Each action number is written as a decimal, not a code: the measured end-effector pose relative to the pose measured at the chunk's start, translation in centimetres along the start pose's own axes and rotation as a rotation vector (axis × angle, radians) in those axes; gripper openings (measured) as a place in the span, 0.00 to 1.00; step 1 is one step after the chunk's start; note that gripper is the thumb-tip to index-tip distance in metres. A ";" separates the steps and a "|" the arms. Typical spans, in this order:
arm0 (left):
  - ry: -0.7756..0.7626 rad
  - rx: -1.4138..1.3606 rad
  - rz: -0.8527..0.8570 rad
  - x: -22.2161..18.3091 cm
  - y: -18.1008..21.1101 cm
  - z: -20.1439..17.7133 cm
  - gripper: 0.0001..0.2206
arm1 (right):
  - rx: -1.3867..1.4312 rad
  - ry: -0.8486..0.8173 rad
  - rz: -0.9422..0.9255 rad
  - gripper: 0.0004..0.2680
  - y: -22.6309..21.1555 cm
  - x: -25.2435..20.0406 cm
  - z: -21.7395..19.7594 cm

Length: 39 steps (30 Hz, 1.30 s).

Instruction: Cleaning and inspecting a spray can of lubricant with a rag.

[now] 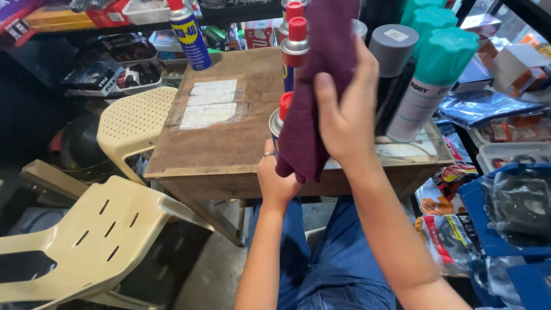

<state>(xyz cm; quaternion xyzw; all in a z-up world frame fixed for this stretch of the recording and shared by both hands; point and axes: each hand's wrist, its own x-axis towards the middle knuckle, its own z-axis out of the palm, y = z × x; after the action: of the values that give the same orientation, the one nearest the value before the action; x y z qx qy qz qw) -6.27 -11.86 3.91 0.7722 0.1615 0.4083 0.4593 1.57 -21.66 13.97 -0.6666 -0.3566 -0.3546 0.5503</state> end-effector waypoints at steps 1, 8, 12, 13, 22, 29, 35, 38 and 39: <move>-0.031 -0.042 0.078 0.2 -0.3 -0.2 0.26 | -0.030 -0.125 0.022 0.26 0.1 0.4 0.3; 0.007 0.061 0.398 0.2 -3.9 1.0 0.13 | -0.179 -0.003 -0.335 0.06 -3.6 2.7 0.2; 0.039 0.004 0.037 -0.1 -2.2 1.2 0.22 | 0.129 -0.313 -0.085 0.08 -2.5 0.8 0.3; 0.037 0.044 0.006 0.0 -0.9 0.7 0.22 | 0.166 -0.393 -0.096 0.13 -2.2 0.6 0.5; 0.107 -0.116 0.123 0.1 -1.3 0.4 0.20 | 0.046 -0.587 -0.186 0.06 -4.7 3.9 3.5; 0.097 -0.090 0.074 0.4 -3.0 1.4 0.18 | -0.478 -0.597 -0.104 0.15 -4.3 4.3 5.4; 0.133 -0.045 0.193 -0.1 -3.6 2.1 0.19 | -0.519 -0.417 -0.121 0.16 -3.3 4.0 5.7; 0.135 -0.010 0.218 -0.1 -3.5 2.0 0.19 | -0.458 -0.496 0.042 0.14 -3.7 4.9 5.7; 0.140 -0.027 0.139 -0.1 -3.1 2.0 0.20 | -0.401 -0.527 0.140 0.15 -3.6 5.2 5.7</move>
<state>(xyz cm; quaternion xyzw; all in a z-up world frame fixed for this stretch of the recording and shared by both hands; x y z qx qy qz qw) -4.36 -11.43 0.73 0.7449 0.1335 0.4941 0.4280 1.45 -15.11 19.44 -0.8532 -0.3631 -0.1942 0.3200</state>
